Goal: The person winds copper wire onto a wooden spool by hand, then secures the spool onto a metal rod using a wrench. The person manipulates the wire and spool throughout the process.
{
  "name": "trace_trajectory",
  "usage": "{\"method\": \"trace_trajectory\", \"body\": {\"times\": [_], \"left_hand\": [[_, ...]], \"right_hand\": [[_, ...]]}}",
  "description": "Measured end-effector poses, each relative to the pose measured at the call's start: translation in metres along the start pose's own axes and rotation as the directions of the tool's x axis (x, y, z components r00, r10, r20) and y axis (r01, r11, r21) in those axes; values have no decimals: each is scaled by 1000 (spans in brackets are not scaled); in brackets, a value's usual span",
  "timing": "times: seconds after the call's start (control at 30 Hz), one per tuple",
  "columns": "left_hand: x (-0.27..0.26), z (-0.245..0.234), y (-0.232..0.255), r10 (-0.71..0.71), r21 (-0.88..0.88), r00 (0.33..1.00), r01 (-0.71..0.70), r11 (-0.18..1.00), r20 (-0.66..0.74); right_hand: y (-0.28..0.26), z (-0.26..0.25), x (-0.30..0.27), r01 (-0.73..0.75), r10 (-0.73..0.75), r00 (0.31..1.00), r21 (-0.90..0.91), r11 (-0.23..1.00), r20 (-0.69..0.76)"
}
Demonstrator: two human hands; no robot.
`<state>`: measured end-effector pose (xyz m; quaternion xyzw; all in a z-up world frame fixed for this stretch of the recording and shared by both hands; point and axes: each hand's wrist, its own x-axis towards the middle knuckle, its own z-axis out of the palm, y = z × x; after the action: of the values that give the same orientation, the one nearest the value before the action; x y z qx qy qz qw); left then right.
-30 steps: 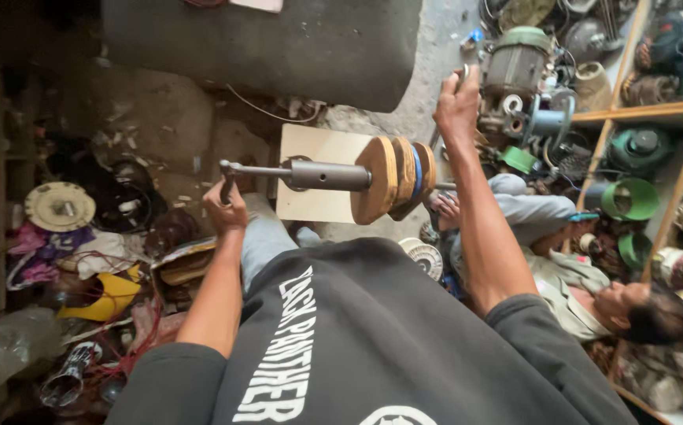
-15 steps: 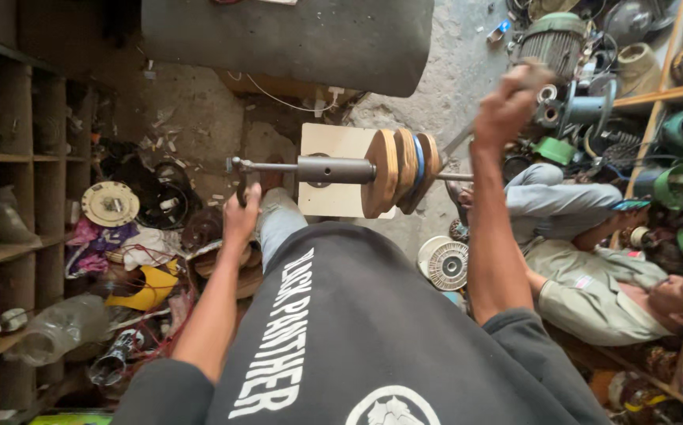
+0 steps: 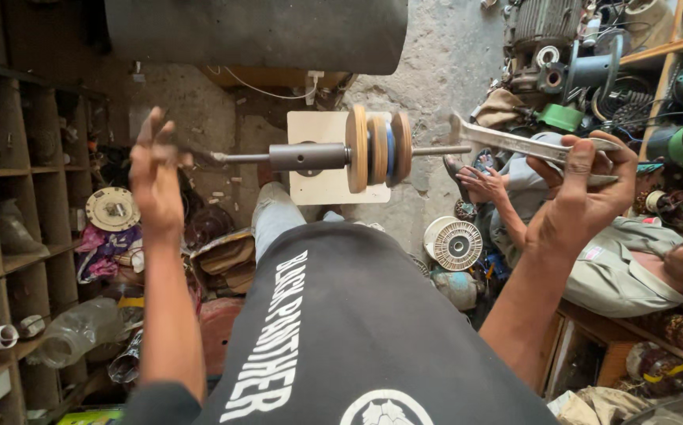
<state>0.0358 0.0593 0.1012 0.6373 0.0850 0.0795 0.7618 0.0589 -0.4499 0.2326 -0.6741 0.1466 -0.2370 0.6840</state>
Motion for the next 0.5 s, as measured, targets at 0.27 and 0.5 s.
{"method": "trace_trajectory", "body": {"times": [0.27, 0.5], "left_hand": [[-10, 10, -65, -299, 307, 954, 291, 906, -25], [-40, 2, -77, -471, 220, 882, 460, 860, -5]], "right_hand": [[0, -30, -28, -223, 156, 966, 357, 907, 207], [80, -81, -77, -581, 552, 754, -31, 814, 357]]}}
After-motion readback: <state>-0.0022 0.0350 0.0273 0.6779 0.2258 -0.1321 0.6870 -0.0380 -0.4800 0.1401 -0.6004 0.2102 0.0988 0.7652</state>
